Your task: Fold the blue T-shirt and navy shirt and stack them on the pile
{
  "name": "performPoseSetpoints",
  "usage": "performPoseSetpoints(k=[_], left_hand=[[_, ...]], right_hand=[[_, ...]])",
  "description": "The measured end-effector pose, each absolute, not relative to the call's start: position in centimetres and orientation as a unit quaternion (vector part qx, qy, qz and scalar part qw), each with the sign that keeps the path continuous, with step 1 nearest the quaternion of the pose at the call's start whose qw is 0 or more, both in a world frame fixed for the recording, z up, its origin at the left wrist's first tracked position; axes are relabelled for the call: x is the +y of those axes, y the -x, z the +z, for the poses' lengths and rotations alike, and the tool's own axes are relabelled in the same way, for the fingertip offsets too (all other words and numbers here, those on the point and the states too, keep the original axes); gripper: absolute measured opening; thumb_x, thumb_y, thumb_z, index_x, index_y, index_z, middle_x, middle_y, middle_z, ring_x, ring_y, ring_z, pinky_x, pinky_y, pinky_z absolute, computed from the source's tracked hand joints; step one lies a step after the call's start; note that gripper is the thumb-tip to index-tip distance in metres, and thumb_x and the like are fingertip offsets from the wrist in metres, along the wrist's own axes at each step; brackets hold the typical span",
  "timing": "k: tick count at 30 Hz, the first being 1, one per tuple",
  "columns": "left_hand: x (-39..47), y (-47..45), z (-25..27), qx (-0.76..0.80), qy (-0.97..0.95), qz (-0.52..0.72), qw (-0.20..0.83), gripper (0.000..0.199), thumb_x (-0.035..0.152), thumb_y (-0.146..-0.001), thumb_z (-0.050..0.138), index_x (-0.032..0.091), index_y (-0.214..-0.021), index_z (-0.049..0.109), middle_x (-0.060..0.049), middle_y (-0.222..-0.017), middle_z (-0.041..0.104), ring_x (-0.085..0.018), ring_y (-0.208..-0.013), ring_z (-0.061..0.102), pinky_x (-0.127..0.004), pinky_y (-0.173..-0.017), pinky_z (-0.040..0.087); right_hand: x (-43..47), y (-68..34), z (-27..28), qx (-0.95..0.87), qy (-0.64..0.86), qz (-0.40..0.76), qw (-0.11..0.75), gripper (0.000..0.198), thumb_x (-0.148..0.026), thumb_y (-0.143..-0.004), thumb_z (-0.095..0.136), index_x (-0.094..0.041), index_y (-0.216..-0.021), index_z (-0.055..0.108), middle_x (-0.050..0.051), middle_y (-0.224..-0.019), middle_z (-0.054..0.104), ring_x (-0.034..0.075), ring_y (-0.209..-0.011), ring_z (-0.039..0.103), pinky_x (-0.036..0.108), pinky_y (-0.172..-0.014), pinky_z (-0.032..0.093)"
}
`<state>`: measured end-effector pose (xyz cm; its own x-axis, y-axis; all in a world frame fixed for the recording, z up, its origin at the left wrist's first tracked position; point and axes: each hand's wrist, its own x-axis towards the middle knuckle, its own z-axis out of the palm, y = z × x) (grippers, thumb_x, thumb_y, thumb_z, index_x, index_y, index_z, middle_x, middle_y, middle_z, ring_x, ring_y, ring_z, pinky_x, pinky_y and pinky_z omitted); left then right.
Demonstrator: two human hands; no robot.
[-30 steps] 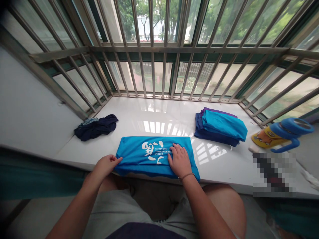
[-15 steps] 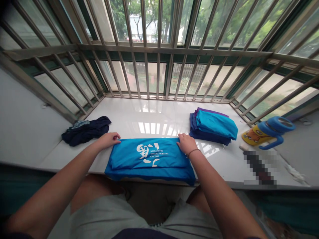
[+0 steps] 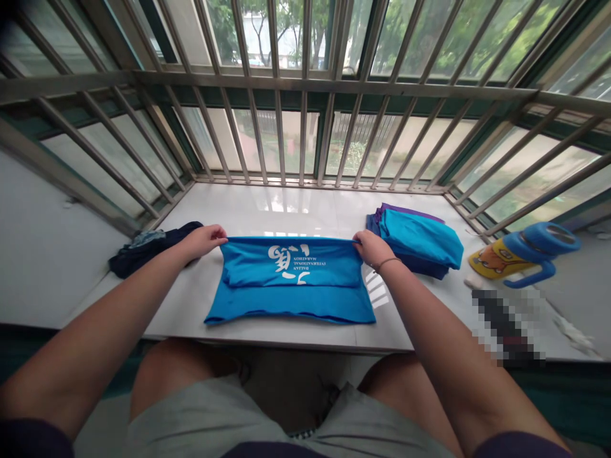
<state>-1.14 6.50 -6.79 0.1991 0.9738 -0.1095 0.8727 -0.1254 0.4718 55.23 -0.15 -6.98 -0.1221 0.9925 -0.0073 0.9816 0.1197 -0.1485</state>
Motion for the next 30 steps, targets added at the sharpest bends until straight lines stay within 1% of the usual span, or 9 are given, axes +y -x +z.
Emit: performPoseSetpoints(k=[3, 5, 10, 14, 19, 22, 25, 27, 30], left_hand=[[6.7, 0.1, -5.4, 0.609, -0.764, 0.142, 0.161, 0.034, 0.042, -0.089, 0.069, 0.022, -0.116, 0.077, -0.006, -0.101, 0.080, -0.026, -0.093, 0.072, -0.034, -0.083, 0.054], [5.8, -0.2, -5.0, 0.586, -0.784, 0.147, 0.143, 0.038, 0.039, -0.092, 0.065, 0.023, -0.124, 0.077, -0.007, -0.106, 0.081, -0.027, -0.097, 0.073, -0.036, -0.087, 0.055], [-1.3, 0.6, -7.1, 0.507, -0.833, 0.186, 0.123, 0.027, 0.040, -0.099, 0.059, 0.022, -0.102, 0.080, -0.010, -0.106, 0.081, -0.029, -0.101, 0.074, -0.041, -0.095, 0.057], [-9.4, 1.5, -11.0, 0.479, -0.840, 0.235, 0.099, 0.026, 0.036, -0.105, 0.056, 0.023, -0.109, 0.078, -0.010, -0.111, 0.080, -0.029, -0.106, 0.074, -0.043, -0.100, 0.058], [-15.1, 1.5, -15.1, 0.503, -0.838, 0.205, 0.056, 0.030, 0.028, -0.106, 0.051, 0.026, -0.110, 0.081, -0.010, -0.114, 0.080, -0.029, -0.102, 0.075, -0.044, -0.092, 0.062], [-16.0, 1.0, -15.3, 0.523, -0.829, 0.196, 0.031, 0.031, 0.028, -0.105, 0.052, 0.025, -0.114, 0.081, -0.012, -0.118, 0.079, -0.030, -0.106, 0.074, -0.047, -0.096, 0.063], [-16.1, -0.2, -14.0, 0.533, -0.825, 0.189, 0.005, 0.029, 0.035, -0.106, 0.055, 0.022, -0.114, 0.080, -0.014, -0.120, 0.078, -0.032, -0.108, 0.073, -0.051, -0.097, 0.063], [-15.7, -1.7, -13.0, 0.532, -0.820, 0.209, -0.009, 0.033, 0.039, -0.109, 0.053, 0.021, -0.120, 0.078, -0.015, -0.124, 0.078, -0.033, -0.114, 0.073, -0.053, -0.103, 0.061], [-14.0, -5.1, -12.5, 0.512, -0.829, 0.226, -0.012, 0.041, 0.039, -0.113, 0.044, 0.020, -0.133, 0.075, -0.015, -0.140, 0.075, -0.032, -0.132, 0.068, -0.054, -0.119, 0.053]], right_hand=[[0.3, -55.1, -5.6, -0.737, 0.671, 0.033, 0.073, 0.018, -0.020, -0.103, 0.064, -0.014, -0.115, 0.076, 0.016, -0.116, 0.075, 0.027, -0.106, 0.070, 0.034, -0.092, 0.052], [-0.6, -54.9, -5.1, -0.738, 0.669, 0.023, 0.085, 0.017, -0.018, -0.102, 0.064, -0.016, -0.114, 0.076, 0.015, -0.115, 0.075, 0.027, -0.105, 0.070, 0.033, -0.092, 0.052], [-6.9, -55.3, -6.5, -0.759, 0.642, 0.017, 0.105, 0.020, -0.010, -0.098, 0.058, -0.018, -0.109, 0.074, 0.012, -0.113, 0.073, 0.027, -0.107, 0.069, 0.034, -0.092, 0.052], [-13.2, -56.7, -10.0, -0.772, 0.614, -0.004, 0.161, 0.023, -0.009, -0.095, 0.055, -0.020, -0.105, 0.072, 0.012, -0.111, 0.073, 0.028, -0.104, 0.067, 0.036, -0.092, 0.052], [-18.3, -57.0, -14.0, -0.798, 0.584, 0.021, 0.151, 0.027, -0.012, -0.097, 0.052, -0.022, -0.109, 0.074, 0.013, -0.114, 0.074, 0.029, -0.104, 0.069, 0.039, -0.093, 0.055], [-19.2, -56.8, -14.5, -0.799, 0.584, 0.012, 0.142, 0.029, -0.016, -0.101, 0.049, -0.021, -0.112, 0.075, 0.014, -0.119, 0.074, 0.030, -0.105, 0.069, 0.041, -0.096, 0.056], [-19.3, -56.3, -13.5, -0.796, 0.593, -0.002, 0.121, 0.030, -0.017, -0.098, 0.052, -0.020, -0.113, 0.077, 0.015, -0.122, 0.073, 0.030, -0.106, 0.069, 0.043, -0.097, 0.057], [-18.9, -55.1, -12.6, -0.789, 0.599, -0.023, 0.135, 0.031, -0.019, -0.097, 0.053, -0.019, -0.117, 0.077, 0.016, -0.126, 0.073, 0.032, -0.112, 0.069, 0.046, -0.102, 0.056], [-17.2, -51.6, -11.6, -0.779, 0.596, -0.049, 0.188, 0.039, -0.026, -0.105, 0.047, -0.015, -0.132, 0.074, 0.019, -0.142, 0.069, 0.033, -0.134, 0.063, 0.049, -0.119, 0.048]])
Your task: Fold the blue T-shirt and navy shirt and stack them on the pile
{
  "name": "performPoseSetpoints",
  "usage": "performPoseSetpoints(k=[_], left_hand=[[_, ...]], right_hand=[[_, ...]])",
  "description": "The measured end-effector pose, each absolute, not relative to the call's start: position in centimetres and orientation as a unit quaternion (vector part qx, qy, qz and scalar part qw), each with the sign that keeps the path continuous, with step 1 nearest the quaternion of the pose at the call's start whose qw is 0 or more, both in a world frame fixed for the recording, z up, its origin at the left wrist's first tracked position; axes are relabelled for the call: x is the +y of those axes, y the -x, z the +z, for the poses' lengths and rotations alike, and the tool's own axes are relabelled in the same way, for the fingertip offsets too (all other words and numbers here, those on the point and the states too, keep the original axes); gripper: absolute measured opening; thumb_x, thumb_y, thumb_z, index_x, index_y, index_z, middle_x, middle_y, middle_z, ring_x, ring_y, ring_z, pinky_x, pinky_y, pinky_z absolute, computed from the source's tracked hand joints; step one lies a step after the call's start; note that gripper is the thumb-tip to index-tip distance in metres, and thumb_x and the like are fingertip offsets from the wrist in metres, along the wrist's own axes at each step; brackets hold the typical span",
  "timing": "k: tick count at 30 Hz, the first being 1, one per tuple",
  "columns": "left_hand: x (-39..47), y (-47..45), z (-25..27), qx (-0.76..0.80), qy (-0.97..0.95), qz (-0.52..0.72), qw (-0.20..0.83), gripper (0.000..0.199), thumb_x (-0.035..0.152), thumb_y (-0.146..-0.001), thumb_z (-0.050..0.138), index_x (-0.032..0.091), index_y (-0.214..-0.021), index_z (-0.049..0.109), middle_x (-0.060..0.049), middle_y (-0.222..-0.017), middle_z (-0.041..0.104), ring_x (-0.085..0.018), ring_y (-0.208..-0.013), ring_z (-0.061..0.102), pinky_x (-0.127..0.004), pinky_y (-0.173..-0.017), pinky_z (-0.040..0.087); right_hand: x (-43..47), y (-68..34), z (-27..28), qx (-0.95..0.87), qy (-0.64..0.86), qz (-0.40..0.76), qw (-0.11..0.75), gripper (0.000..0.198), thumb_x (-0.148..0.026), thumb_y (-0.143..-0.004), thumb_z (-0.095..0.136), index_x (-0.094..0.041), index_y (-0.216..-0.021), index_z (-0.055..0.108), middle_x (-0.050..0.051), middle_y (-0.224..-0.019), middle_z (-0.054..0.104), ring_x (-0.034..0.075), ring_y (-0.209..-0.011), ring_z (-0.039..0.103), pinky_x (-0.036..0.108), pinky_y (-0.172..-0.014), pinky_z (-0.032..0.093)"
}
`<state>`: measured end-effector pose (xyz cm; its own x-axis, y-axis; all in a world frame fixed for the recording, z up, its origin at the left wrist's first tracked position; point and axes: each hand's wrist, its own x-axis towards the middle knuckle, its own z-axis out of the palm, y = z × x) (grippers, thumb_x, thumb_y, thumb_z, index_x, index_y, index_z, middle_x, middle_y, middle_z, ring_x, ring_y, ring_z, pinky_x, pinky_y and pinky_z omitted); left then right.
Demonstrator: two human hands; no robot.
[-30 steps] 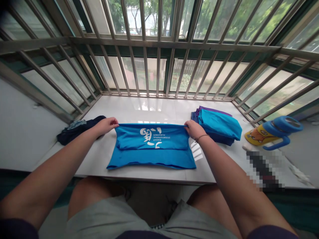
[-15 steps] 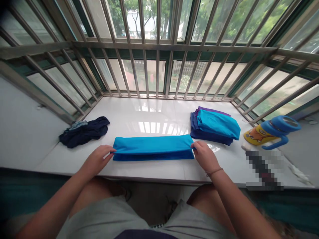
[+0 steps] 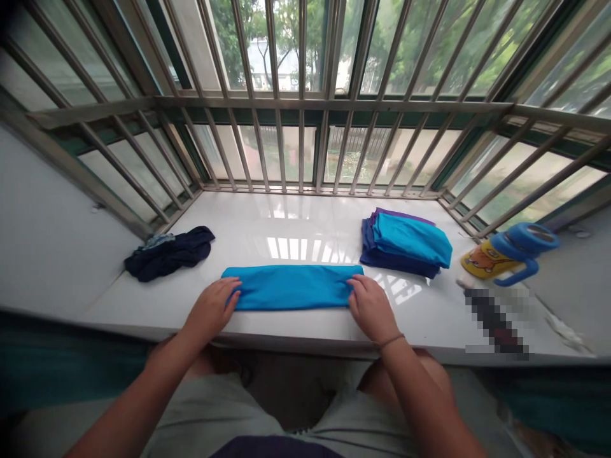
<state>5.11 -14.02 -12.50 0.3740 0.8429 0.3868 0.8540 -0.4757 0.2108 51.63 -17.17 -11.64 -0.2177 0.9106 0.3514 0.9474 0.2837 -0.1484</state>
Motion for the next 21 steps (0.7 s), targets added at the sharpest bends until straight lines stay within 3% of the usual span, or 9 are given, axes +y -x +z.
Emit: performPoseSetpoints(k=[2, 6, 9, 12, 16, 21], left_hand=[[-12.5, -7.5, -13.0, -0.506, 0.840, -0.199, 0.004, 0.046, 0.039, -0.114, 0.040, 0.019, -0.143, 0.071, -0.014, -0.154, 0.068, -0.033, -0.144, 0.062, -0.056, -0.126, 0.046], [-9.6, -9.5, -15.1, -0.567, 0.816, -0.113, -0.011, 0.058, 0.044, -0.112, 0.042, 0.016, -0.160, 0.058, -0.017, -0.170, 0.051, -0.036, -0.159, 0.047, -0.061, -0.132, 0.035], [-8.3, -7.9, -16.5, -0.626, 0.774, -0.089, -0.023, 0.066, 0.051, -0.112, 0.040, 0.018, -0.168, 0.049, -0.016, -0.177, 0.040, -0.037, -0.164, 0.039, -0.063, -0.134, 0.030], [-7.7, -5.6, -17.2, -0.666, 0.739, -0.097, -0.044, 0.069, 0.056, -0.112, 0.036, 0.018, -0.169, 0.047, -0.016, -0.179, 0.036, -0.037, -0.166, 0.034, -0.064, -0.134, 0.028], [-7.3, -4.5, -17.7, -0.679, 0.721, -0.123, -0.063, 0.070, 0.058, -0.113, 0.033, 0.018, -0.168, 0.049, -0.016, -0.179, 0.035, -0.037, -0.167, 0.032, -0.065, -0.135, 0.025], [-6.9, -3.5, -18.1, -0.668, 0.726, -0.140, -0.084, 0.068, 0.054, -0.113, 0.032, 0.018, -0.167, 0.050, -0.017, -0.178, 0.038, -0.036, -0.166, 0.035, -0.063, -0.135, 0.028]], right_hand=[[-15.4, -48.7, -11.6, -0.780, 0.596, -0.049, 0.184, 0.048, -0.032, -0.110, 0.043, -0.013, -0.147, 0.067, 0.019, -0.160, 0.060, 0.034, -0.151, 0.051, 0.052, -0.128, 0.039], [-11.9, -45.2, -12.8, -0.744, 0.665, 0.004, 0.065, 0.063, -0.043, -0.114, 0.038, -0.015, -0.170, 0.045, 0.014, -0.180, 0.034, 0.034, -0.167, 0.029, 0.057, -0.136, 0.019], [-10.7, -45.6, -14.0, -0.677, 0.734, 0.040, 0.015, 0.070, -0.052, -0.114, 0.036, -0.015, -0.174, 0.038, 0.015, -0.181, 0.030, 0.036, -0.169, 0.024, 0.062, -0.135, 0.019], [-10.7, -46.5, -14.9, -0.632, 0.773, 0.045, 0.027, 0.074, -0.057, -0.113, 0.033, -0.018, -0.175, 0.035, 0.015, -0.183, 0.025, 0.038, -0.170, 0.020, 0.065, -0.133, 0.022], [-11.7, -46.4, -15.2, -0.575, 0.815, 0.034, 0.068, 0.080, -0.060, -0.112, 0.034, -0.012, -0.175, 0.033, 0.024, -0.181, 0.027, 0.043, -0.166, 0.028, 0.066, -0.130, 0.027], [-13.8, -47.0, -14.4, -0.508, 0.854, 0.019, 0.107, 0.084, -0.061, -0.109, 0.042, 0.004, -0.162, 0.044, 0.040, -0.155, 0.052, 0.049, -0.145, 0.054, 0.064, -0.112, 0.048]])
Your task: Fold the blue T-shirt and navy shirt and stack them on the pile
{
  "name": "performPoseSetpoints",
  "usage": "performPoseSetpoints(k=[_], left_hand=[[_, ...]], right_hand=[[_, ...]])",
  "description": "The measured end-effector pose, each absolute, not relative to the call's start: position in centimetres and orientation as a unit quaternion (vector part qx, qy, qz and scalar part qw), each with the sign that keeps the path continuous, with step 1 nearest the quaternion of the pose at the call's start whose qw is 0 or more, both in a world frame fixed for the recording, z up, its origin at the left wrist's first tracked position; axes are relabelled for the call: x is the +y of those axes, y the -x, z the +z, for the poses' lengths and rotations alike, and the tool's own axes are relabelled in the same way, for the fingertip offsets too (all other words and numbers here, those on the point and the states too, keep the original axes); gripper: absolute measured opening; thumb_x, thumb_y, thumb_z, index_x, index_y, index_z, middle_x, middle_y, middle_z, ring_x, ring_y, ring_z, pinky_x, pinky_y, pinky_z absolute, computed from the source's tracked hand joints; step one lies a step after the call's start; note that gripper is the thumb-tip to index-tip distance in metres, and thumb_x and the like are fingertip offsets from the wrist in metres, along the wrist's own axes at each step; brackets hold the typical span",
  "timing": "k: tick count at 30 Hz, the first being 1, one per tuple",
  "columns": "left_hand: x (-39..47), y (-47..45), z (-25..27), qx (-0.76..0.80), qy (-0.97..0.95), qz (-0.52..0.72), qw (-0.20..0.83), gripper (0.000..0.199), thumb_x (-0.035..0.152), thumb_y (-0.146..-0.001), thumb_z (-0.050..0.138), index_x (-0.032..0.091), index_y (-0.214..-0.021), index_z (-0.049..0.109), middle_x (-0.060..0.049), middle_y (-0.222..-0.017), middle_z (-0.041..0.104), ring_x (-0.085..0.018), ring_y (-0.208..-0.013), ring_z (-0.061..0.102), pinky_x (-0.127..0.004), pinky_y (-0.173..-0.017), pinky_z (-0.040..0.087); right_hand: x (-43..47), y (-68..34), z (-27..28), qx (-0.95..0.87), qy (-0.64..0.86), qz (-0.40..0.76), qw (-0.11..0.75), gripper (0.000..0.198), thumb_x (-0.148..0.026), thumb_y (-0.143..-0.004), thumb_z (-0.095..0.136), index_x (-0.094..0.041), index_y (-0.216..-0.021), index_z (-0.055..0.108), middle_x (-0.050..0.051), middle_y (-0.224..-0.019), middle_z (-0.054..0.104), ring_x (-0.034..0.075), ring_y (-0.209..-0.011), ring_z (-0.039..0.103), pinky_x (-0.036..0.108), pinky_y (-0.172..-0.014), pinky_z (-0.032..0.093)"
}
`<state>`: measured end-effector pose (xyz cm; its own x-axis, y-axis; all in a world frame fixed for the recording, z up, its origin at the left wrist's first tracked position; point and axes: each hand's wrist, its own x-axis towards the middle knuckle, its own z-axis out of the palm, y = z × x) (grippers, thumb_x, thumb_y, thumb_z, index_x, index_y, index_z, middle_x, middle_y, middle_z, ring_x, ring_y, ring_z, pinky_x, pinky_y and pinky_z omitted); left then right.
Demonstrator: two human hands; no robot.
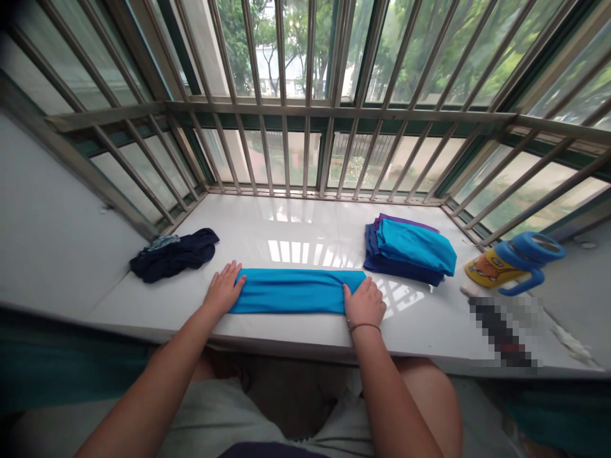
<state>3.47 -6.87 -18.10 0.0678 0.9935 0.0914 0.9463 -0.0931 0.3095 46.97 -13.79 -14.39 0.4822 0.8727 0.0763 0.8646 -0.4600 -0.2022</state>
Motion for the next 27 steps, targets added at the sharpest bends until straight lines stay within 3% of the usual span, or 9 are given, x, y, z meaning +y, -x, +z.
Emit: performPoseSetpoints(k=[3, 8, 11, 15, 22, 27], left_hand=[[-6.3, -1.0, -18.1, 0.660, -0.735, 0.137, 0.073, 0.069, 0.052, -0.112, 0.034, 0.012, -0.165, 0.050, -0.020, -0.176, 0.041, -0.036, -0.165, 0.038, -0.058, -0.134, 0.031], [-5.6, 2.2, -18.3, 0.680, -0.715, 0.160, 0.018, 0.070, 0.050, -0.111, 0.032, 0.004, -0.157, 0.057, -0.025, -0.171, 0.048, -0.039, -0.161, 0.043, -0.057, -0.133, 0.033], [-5.6, 2.0, -18.3, 0.683, -0.707, 0.182, -0.006, 0.066, 0.050, -0.110, 0.036, 0.005, -0.153, 0.060, -0.025, -0.167, 0.053, -0.038, -0.159, 0.047, -0.056, -0.133, 0.035], [-5.8, 1.5, -18.1, 0.682, -0.703, 0.200, -0.009, 0.059, 0.045, -0.109, 0.040, 0.009, -0.150, 0.063, -0.023, -0.165, 0.056, -0.037, -0.156, 0.050, -0.055, -0.131, 0.038], [-6.0, 1.7, -17.6, 0.687, -0.700, 0.194, 0.010, 0.058, 0.040, -0.108, 0.039, 0.010, -0.152, 0.063, -0.021, -0.167, 0.054, -0.036, -0.158, 0.047, -0.054, -0.133, 0.036], [-6.2, 1.6, -17.4, 0.686, -0.704, 0.180, 0.009, 0.063, 0.056, -0.108, 0.045, 0.013, -0.150, 0.065, -0.020, -0.169, 0.052, -0.038, -0.159, 0.046, -0.055, -0.133, 0.034]], right_hand=[[-14.1, -48.3, -13.9, -0.468, 0.876, 0.063, 0.092, 0.072, -0.064, -0.105, 0.052, -0.002, -0.140, 0.063, 0.040, -0.130, 0.066, 0.052, -0.126, 0.066, 0.064, -0.095, 0.056], [-12.7, -50.4, -13.2, -0.484, 0.860, 0.125, 0.098, 0.043, -0.049, -0.098, 0.067, -0.011, -0.113, 0.074, 0.026, -0.099, 0.077, 0.040, -0.097, 0.078, 0.048, -0.083, 0.059], [-11.8, -50.6, -12.5, -0.496, 0.848, 0.133, 0.133, 0.037, -0.048, -0.093, 0.068, -0.013, -0.106, 0.076, 0.022, -0.096, 0.079, 0.036, -0.092, 0.079, 0.040, -0.076, 0.057], [-11.1, -48.5, -11.0, -0.508, 0.826, 0.137, 0.203, 0.043, -0.053, -0.095, 0.061, -0.017, -0.115, 0.075, 0.016, -0.097, 0.081, 0.032, -0.087, 0.078, 0.035, -0.069, 0.054], [-9.8, -37.8, -5.6, -0.552, 0.745, 0.173, 0.333, 0.039, -0.054, -0.094, 0.066, -0.022, -0.114, 0.072, 0.013, -0.106, 0.080, 0.031, -0.097, 0.074, 0.035, -0.080, 0.053], [-8.3, -28.7, -3.9, -0.618, 0.666, 0.224, 0.352, 0.024, -0.039, -0.100, 0.063, -0.022, -0.116, 0.068, 0.010, -0.112, 0.078, 0.028, -0.101, 0.073, 0.035, -0.086, 0.053]])
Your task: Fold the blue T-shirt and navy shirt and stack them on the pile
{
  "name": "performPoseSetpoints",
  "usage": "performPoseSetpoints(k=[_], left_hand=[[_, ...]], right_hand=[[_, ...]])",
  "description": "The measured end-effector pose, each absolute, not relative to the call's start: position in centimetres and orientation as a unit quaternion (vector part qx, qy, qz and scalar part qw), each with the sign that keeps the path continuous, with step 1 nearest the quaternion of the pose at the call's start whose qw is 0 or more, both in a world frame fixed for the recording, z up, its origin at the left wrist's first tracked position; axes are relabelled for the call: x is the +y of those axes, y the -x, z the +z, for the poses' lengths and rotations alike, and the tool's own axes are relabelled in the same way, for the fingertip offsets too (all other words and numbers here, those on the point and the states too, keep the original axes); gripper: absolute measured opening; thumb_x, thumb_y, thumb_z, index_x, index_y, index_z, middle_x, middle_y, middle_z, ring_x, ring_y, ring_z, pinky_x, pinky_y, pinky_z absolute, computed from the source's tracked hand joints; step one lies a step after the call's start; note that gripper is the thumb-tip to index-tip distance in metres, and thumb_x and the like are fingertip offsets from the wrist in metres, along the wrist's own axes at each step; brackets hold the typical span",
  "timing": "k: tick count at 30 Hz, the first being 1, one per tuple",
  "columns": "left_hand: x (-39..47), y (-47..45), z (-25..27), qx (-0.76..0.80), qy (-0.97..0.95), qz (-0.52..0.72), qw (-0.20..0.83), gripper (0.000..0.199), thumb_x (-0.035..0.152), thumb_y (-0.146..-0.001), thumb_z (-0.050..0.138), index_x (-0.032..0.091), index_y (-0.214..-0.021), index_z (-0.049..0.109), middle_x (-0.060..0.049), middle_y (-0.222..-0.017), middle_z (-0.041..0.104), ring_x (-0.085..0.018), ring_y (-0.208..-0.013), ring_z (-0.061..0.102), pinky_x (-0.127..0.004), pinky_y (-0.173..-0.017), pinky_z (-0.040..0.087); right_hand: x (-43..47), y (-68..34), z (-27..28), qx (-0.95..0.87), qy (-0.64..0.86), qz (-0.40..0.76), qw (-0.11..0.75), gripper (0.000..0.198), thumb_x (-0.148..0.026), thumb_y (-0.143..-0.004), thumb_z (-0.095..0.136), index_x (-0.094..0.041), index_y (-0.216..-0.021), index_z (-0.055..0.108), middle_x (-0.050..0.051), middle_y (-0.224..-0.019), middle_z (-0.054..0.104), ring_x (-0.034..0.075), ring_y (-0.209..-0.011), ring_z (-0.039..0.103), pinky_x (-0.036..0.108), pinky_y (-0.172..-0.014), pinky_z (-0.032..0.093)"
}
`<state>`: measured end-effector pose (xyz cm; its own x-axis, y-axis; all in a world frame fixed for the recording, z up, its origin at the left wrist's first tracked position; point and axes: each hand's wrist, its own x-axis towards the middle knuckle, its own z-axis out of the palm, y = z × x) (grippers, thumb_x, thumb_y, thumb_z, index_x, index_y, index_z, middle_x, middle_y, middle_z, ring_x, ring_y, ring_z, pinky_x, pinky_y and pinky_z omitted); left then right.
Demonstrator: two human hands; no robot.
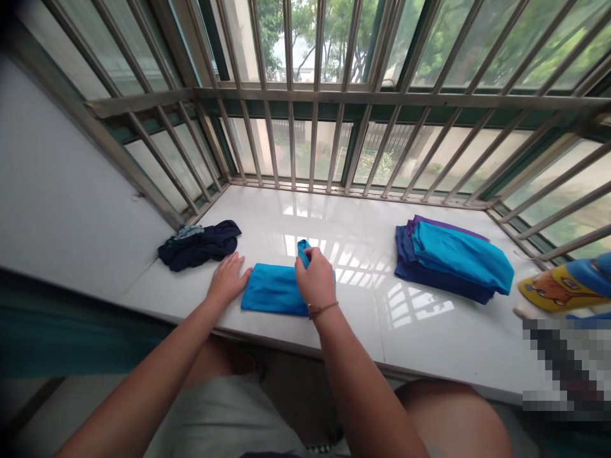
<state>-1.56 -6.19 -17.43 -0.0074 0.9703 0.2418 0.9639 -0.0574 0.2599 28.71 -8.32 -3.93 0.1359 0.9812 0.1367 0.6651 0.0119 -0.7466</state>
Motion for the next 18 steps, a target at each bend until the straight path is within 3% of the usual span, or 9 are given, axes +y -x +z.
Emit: performPoseSetpoints(k=[8, 14, 18], left_hand=[[-6.4, 1.2, -17.2, 0.691, -0.702, 0.172, 0.012, 0.060, 0.052, -0.106, 0.055, 0.014, -0.152, 0.064, -0.021, -0.170, 0.050, -0.040, -0.159, 0.044, -0.058, -0.132, 0.034], [-6.1, 1.7, -17.4, 0.688, -0.704, 0.177, 0.009, 0.049, 0.039, -0.106, 0.055, 0.021, -0.150, 0.066, -0.014, -0.170, 0.052, -0.036, -0.157, 0.048, -0.055, -0.131, 0.039], [-6.0, 1.8, -17.5, 0.687, -0.698, 0.200, 0.020, 0.046, 0.034, -0.108, 0.047, 0.023, -0.147, 0.069, -0.011, -0.168, 0.056, -0.033, -0.156, 0.050, -0.054, -0.131, 0.039]], right_hand=[[-7.9, -18.6, -7.0, -0.701, 0.605, 0.238, 0.292, 0.015, -0.021, -0.104, 0.060, -0.020, -0.118, 0.065, 0.012, -0.118, 0.074, 0.027, -0.109, 0.071, 0.036, -0.094, 0.053], [-10.6, -13.9, -9.1, -0.775, 0.552, 0.256, 0.168, 0.033, -0.019, -0.104, 0.059, -0.013, -0.137, 0.062, 0.020, -0.128, 0.069, 0.031, -0.114, 0.068, 0.042, -0.095, 0.056], [-13.8, -14.2, -9.7, -0.811, 0.497, 0.260, 0.167, 0.044, -0.027, -0.103, 0.067, -0.012, -0.143, 0.061, 0.021, -0.134, 0.067, 0.034, -0.119, 0.065, 0.048, -0.104, 0.054]])
